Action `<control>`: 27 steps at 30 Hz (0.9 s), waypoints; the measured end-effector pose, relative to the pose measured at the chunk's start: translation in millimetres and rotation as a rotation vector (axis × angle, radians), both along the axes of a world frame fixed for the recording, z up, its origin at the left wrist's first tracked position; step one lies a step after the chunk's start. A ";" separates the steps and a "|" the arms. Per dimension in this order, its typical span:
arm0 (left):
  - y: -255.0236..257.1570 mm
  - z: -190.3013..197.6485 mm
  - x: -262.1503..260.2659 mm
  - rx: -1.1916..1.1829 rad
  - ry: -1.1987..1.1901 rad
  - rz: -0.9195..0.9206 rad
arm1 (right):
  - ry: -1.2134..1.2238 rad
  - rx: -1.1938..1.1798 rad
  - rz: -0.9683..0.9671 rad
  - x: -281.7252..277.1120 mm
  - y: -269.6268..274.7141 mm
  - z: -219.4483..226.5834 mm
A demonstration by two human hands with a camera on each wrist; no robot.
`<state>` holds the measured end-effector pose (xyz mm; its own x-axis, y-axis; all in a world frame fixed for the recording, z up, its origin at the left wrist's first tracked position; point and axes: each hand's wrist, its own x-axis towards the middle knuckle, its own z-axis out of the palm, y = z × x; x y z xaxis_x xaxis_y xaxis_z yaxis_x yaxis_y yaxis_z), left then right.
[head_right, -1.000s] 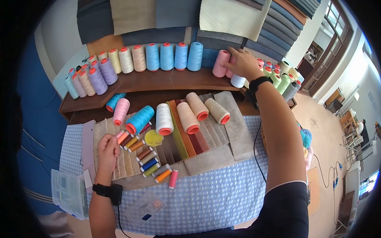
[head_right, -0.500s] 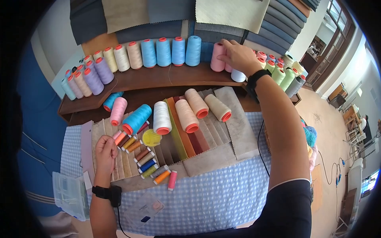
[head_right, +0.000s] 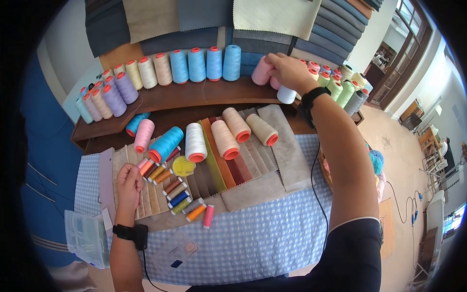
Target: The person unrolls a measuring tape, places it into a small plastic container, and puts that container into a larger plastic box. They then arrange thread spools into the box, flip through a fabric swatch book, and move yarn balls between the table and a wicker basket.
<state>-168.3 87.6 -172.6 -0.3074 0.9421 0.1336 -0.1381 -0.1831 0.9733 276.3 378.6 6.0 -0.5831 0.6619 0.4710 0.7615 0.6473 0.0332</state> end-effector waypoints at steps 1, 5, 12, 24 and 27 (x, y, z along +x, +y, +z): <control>0.3 0.9 0.2 0.005 0.000 -0.001 | -0.018 0.031 -0.022 0.0 -3.4 -0.3; -0.1 3.6 2.8 -0.016 0.002 0.013 | 0.056 0.023 0.031 -5.3 -38.2 8.0; -1.0 6.8 2.2 -0.030 0.023 -0.014 | 0.099 -0.741 0.343 -45.1 -132.9 4.5; -2.2 10.5 4.1 -0.016 0.031 -0.023 | 0.105 -0.717 0.257 -82.2 -142.8 -45.2; -0.6 7.4 2.1 -0.015 0.020 -0.032 | 0.291 -0.646 0.168 -52.5 -132.5 -59.4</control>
